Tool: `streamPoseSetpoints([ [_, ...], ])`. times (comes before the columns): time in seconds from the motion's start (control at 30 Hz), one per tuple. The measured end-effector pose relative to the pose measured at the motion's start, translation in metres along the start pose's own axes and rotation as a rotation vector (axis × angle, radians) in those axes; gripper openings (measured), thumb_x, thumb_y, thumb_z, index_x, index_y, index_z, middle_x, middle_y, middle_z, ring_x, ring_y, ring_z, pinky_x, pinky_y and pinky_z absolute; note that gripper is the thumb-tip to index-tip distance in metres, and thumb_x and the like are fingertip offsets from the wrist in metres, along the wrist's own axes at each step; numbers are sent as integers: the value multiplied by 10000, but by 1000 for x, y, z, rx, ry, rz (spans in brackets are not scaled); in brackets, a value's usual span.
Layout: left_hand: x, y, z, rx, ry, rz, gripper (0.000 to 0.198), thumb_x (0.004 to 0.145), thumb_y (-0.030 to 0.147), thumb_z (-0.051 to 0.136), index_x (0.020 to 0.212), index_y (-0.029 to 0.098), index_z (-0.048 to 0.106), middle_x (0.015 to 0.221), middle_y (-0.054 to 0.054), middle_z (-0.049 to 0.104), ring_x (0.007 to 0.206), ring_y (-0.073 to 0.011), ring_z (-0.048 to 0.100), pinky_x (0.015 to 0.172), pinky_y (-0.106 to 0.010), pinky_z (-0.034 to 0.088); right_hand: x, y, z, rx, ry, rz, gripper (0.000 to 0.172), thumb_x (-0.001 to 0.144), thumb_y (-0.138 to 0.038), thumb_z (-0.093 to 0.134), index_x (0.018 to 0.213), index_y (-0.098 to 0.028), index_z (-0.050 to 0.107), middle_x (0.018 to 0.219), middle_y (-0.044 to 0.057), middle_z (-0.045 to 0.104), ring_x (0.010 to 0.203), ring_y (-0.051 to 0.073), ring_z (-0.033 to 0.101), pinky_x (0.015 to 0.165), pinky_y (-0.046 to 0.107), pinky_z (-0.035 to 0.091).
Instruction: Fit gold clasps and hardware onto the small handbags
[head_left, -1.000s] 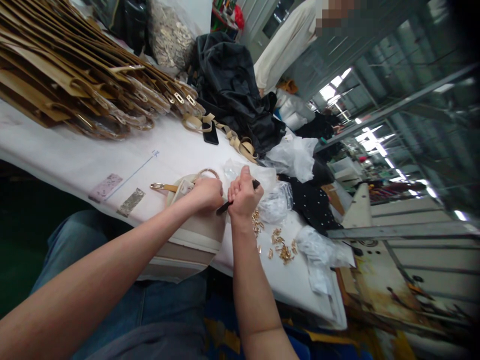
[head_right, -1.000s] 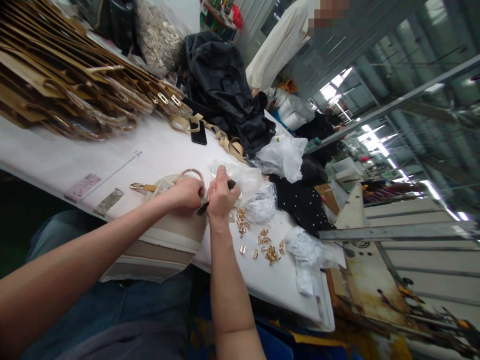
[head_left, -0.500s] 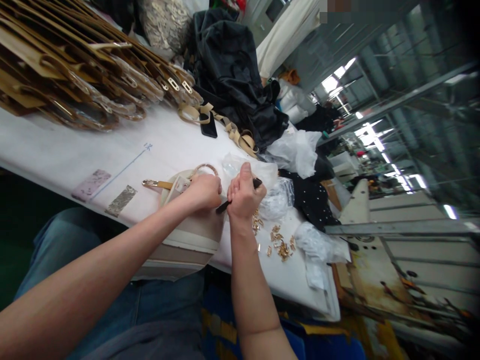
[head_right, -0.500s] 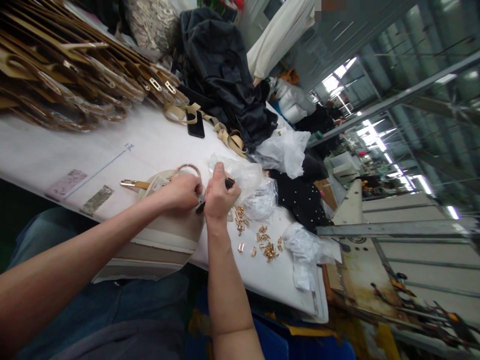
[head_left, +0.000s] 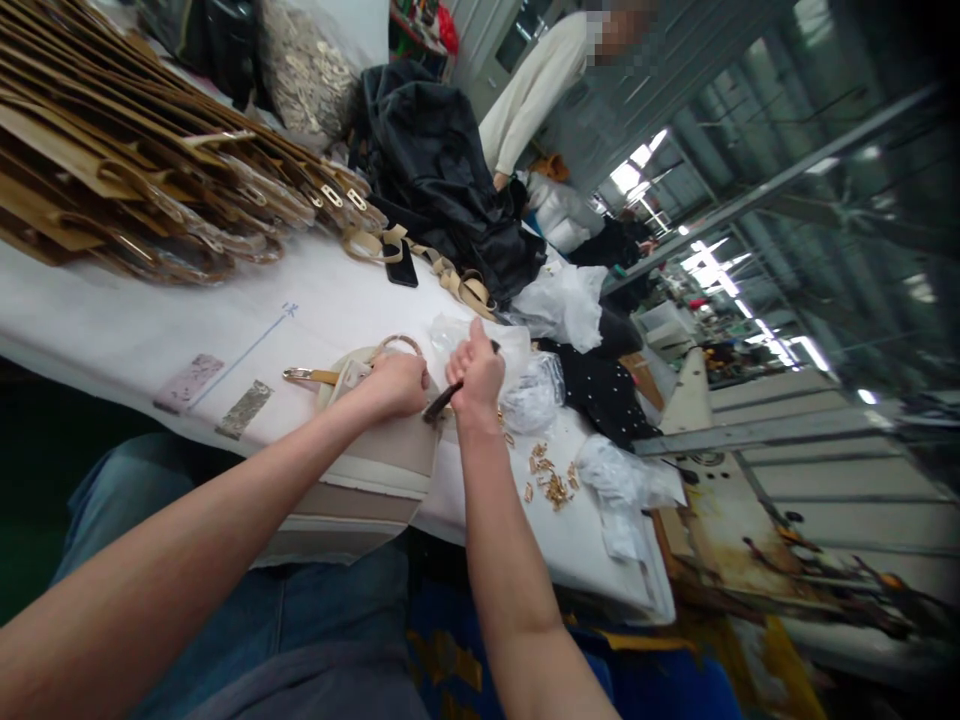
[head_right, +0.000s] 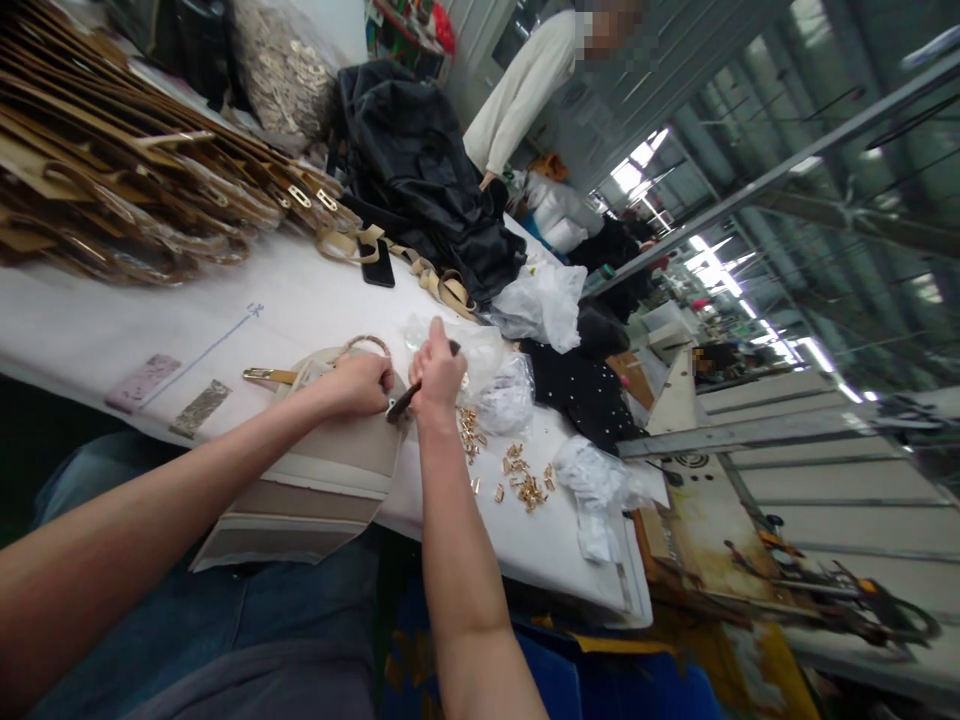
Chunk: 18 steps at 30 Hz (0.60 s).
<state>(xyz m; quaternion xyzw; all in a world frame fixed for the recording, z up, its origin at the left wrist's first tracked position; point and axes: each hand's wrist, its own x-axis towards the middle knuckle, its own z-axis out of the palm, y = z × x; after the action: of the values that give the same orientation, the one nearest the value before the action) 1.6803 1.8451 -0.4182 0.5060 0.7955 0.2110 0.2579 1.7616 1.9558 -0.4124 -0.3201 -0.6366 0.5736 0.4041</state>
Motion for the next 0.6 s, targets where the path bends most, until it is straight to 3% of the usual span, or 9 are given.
streamPoseSetpoints([
  [0.1,-2,-2,-2,-18,-11,-2,263,847,187,794,1107,205,828,1136,-103,873,1127,-304,803,999,-330,574,-39,-21,-9,33,102,-234,723,1072,-759,665,599,-296,374,482,-94,312,367,97,318,341,286,255],
  [0.2,-1,-3,-2,-30,-24,-5,288,831,160,797,1114,201,832,1133,-112,873,1117,-305,805,981,-328,577,-67,-23,-13,-105,67,-386,691,1093,-733,664,612,-286,449,515,-59,398,427,121,412,406,298,343],
  [0.37,-2,-3,-2,-45,-40,-11,259,821,162,808,1077,194,843,1104,-131,873,1108,-321,812,958,-332,584,-76,-9,-10,-213,-19,-404,702,1074,-771,669,621,-286,440,549,-35,450,497,146,465,459,312,391],
  [0.6,-4,-9,-5,-80,-52,10,262,866,173,806,1120,207,860,1135,-117,877,1148,-316,806,1013,-333,582,-69,4,-3,-277,41,-426,652,1084,-710,698,649,-281,474,554,-35,460,500,144,468,449,308,333],
])
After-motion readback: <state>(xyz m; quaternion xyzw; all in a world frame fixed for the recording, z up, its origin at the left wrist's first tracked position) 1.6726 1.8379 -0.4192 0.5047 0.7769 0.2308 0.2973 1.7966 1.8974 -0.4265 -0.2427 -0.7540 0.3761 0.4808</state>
